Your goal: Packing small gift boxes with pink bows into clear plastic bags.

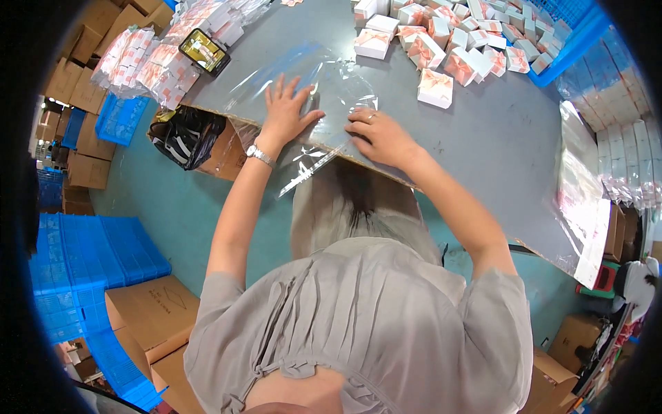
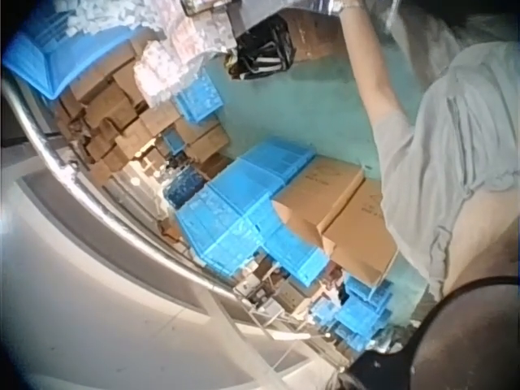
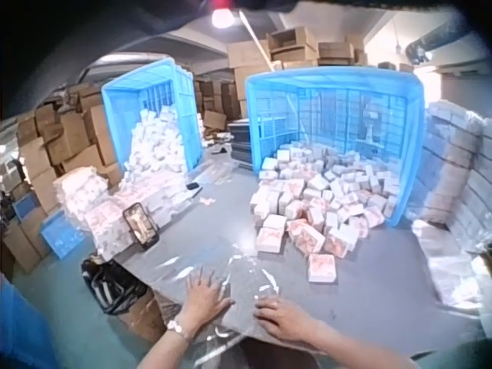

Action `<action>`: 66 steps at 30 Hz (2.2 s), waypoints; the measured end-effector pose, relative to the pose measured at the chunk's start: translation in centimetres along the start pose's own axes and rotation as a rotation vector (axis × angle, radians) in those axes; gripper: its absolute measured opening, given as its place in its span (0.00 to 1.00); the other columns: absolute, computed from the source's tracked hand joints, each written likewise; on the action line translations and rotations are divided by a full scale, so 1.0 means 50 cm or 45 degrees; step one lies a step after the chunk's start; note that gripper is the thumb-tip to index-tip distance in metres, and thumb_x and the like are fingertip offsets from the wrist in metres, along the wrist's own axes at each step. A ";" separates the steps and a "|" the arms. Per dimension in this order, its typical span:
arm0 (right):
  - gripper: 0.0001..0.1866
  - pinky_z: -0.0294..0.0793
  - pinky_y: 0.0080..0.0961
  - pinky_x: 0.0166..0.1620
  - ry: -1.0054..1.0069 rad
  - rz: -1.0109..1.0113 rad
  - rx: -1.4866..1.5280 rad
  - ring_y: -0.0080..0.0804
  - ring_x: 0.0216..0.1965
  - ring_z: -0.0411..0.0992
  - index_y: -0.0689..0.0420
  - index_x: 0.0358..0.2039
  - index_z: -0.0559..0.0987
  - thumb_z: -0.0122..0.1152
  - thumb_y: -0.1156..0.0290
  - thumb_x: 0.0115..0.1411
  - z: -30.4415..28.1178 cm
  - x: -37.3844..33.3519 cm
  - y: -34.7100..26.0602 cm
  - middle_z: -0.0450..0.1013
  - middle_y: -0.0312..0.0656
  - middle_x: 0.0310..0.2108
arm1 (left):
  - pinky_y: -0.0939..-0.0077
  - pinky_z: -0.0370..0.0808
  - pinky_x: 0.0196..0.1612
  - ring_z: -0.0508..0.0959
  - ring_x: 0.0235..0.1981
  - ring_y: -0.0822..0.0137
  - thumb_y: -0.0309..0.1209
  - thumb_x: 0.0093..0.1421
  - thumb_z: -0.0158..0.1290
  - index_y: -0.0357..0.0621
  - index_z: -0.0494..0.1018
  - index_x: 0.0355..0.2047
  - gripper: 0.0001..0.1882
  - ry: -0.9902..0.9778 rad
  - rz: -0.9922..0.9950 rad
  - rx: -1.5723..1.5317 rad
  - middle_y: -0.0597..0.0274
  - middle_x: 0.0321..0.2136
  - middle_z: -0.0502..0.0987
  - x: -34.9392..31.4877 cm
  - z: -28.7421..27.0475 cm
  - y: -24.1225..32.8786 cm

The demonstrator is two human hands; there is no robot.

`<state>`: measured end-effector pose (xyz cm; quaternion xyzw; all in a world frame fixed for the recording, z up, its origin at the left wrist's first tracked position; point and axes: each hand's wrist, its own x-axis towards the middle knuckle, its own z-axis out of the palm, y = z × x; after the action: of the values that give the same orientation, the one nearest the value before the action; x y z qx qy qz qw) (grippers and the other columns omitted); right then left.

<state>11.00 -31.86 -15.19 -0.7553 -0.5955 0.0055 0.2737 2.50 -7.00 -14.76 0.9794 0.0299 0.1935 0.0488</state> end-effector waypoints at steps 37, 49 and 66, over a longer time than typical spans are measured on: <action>0.14 0.67 0.32 0.46 0.381 -0.107 -0.310 0.33 0.44 0.70 0.51 0.36 0.87 0.61 0.70 0.48 0.002 -0.039 0.022 0.75 0.34 0.32 | 0.53 0.73 0.33 0.79 0.28 0.44 0.26 0.60 0.52 0.42 0.72 0.34 0.03 0.243 -0.382 -0.694 0.49 0.23 0.79 -0.016 -0.013 0.049; 0.18 0.70 0.40 0.54 0.831 0.070 -0.324 0.43 0.47 0.72 0.56 0.43 0.80 0.66 0.65 0.51 -0.037 -0.005 0.066 0.75 0.45 0.41 | 0.57 0.71 0.38 0.74 0.33 0.50 0.27 0.52 0.52 0.44 0.76 0.27 0.03 0.236 -0.104 -0.493 0.55 0.27 0.74 -0.086 0.041 0.096; 0.33 0.66 0.38 0.58 0.644 0.710 -0.915 0.44 0.58 0.66 0.46 0.58 0.73 0.67 0.56 0.50 -0.148 -0.019 0.101 0.71 0.48 0.53 | 0.59 0.68 0.42 0.71 0.36 0.55 0.26 0.50 0.53 0.46 0.74 0.29 0.05 0.203 -0.170 -0.498 0.59 0.31 0.72 -0.080 0.041 0.111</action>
<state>17.70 -36.45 -11.32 -0.9092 -0.2513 -0.3092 0.1208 -0.17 -12.99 -17.56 0.9288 0.0602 0.2688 0.2480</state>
